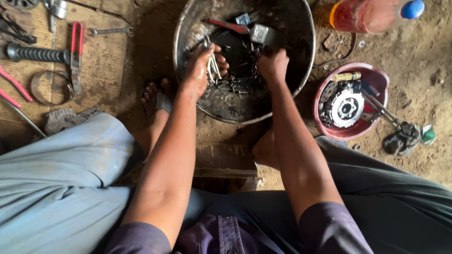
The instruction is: The person sits on the ground and cleans small mechanical parts, including springs and bolts, by scrubbing them with a brush in a metal bowl filled with liquid. They repeatedly pick up handfuls of parts, scrub them, and pour a red liquid from a plastic bottle over the parts in the bowl.
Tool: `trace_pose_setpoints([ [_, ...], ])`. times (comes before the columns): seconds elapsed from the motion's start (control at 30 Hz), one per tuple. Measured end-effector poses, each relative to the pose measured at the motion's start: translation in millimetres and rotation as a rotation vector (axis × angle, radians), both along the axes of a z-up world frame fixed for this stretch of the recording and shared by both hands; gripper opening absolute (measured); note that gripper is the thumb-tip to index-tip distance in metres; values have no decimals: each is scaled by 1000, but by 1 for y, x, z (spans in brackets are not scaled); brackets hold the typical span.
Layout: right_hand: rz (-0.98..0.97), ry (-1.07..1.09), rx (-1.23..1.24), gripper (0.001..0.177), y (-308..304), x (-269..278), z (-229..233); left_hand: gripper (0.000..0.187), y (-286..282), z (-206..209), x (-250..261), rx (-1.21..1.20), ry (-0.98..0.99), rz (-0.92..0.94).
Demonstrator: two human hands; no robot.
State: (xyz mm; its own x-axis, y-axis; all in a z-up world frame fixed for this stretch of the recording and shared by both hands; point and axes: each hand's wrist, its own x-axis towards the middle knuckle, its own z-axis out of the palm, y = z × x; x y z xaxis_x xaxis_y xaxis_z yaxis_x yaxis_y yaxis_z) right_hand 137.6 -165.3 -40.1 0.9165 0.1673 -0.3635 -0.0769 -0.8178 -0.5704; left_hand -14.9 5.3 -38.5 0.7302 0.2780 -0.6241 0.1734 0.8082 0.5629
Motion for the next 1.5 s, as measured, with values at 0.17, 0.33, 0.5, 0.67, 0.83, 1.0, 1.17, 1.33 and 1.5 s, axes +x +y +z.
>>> trace_pose_setpoints([
  [0.17,282,409,281,19,23,12,47,35,2,10,5,-82,45,-38],
  [0.33,368,305,430,25,42,0,31,30,-3,3,1,-110,15,-16],
  [0.5,571,23,-369,38,9,-6,-8,25,9,-18,-4,14,3,70],
  [0.67,646,-137,-341,33,-7,-32,7,21,7,-21,-2,43,23,97],
  [0.83,778,-94,-481,28,-10,-15,13,21,3,-14,5,77,13,46],
  [1.0,770,8,-443,18,-25,2,0,20,4,-13,3,57,-11,47],
  [1.17,555,206,250,15,-33,17,13,23,6,-5,4,-5,29,60],
  [1.33,720,336,299,23,-3,17,66,44,9,16,6,-69,102,-114],
  [1.5,1098,88,352,31,44,0,71,51,4,23,-4,-224,38,-253],
])
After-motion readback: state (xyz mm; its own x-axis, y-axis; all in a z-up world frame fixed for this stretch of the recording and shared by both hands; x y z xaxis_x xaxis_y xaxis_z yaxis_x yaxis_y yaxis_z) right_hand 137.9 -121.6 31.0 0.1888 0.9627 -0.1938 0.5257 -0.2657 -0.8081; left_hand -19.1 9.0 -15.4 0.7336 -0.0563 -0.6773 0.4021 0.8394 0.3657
